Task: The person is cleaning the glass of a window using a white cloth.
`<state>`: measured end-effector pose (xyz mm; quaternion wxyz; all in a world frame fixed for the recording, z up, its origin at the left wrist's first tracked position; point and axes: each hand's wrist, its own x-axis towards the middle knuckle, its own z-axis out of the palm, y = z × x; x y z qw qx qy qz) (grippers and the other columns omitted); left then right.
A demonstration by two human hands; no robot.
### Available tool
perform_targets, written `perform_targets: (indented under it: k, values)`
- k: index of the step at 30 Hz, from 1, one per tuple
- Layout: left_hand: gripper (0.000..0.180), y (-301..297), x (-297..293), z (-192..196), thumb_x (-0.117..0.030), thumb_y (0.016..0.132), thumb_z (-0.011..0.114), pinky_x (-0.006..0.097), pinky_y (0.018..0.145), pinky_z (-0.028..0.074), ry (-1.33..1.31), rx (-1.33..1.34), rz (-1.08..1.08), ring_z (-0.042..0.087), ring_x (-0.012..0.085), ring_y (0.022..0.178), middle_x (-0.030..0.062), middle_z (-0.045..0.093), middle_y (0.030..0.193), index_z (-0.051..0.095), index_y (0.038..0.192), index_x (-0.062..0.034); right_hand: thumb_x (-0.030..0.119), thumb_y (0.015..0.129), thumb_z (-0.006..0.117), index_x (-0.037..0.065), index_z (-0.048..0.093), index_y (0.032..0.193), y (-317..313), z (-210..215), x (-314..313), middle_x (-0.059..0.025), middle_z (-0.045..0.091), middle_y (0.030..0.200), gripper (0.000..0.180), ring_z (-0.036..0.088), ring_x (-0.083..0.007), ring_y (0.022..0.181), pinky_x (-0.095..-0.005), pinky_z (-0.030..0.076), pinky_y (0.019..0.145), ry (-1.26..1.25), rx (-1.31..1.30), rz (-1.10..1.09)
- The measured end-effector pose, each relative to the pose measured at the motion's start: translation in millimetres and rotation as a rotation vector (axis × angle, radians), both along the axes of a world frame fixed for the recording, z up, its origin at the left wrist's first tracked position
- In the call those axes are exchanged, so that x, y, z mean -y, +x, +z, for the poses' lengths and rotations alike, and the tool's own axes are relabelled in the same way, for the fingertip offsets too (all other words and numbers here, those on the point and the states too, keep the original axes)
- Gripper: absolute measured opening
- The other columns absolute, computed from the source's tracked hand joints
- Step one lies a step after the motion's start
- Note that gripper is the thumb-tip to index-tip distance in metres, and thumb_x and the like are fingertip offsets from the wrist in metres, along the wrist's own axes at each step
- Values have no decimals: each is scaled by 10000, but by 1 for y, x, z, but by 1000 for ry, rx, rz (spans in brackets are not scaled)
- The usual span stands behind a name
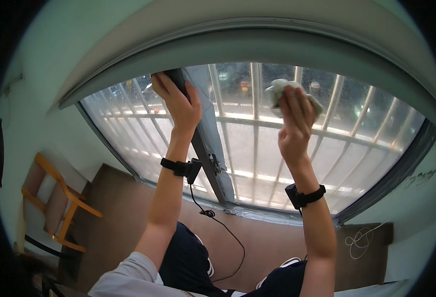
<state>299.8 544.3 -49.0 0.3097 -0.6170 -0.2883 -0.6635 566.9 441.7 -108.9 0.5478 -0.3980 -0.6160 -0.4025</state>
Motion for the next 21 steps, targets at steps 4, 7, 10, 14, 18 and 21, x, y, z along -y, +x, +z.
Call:
perform_targets:
  k: [4,7,10,14,18,21]
  values:
    - [700,7,4,16,-148,1004,545,595,1137,345,15,48,-20,345,591,1362,435,270,1469,209,1516,190,-233,767,567,67,716,1314,-1,-4,4,-33,586,1515,642,463,-245,1465,-437,366,1212,-84,37,29]
    - [651,13,0,23,-165,1004,548,637,1115,335,1,124,136,379,574,1303,415,314,1422,273,1481,183,-216,765,615,78,729,1291,11,-2,17,-20,587,1512,613,457,-237,1468,-440,379,1217,-170,118,26]
    - [578,5,-2,22,-167,989,548,688,1095,322,-7,63,202,387,570,1267,398,351,1378,352,1422,164,-153,799,676,108,738,1266,26,-16,25,7,581,1516,539,447,-221,1475,-436,371,1242,-230,218,-38]
    - [586,1,-7,15,-136,974,526,696,1123,295,3,8,199,375,576,1290,399,337,1412,338,1441,165,-95,845,685,202,704,1306,81,-25,32,37,508,1577,548,371,-198,1524,-416,323,1286,-184,324,-164]
    - [662,2,-1,3,-62,933,486,681,1171,250,-19,-111,170,333,563,1382,400,309,1486,262,1512,169,-266,807,421,211,599,1455,153,-15,72,21,470,1608,824,332,-211,1544,-404,266,1310,-201,198,-234]
    - [712,1,0,-2,-42,921,472,668,1192,228,-1,-122,151,316,552,1422,407,295,1515,207,1546,172,-253,799,404,175,583,1484,211,-8,95,-29,486,1599,828,411,-246,1504,-386,337,1266,-15,57,-296]
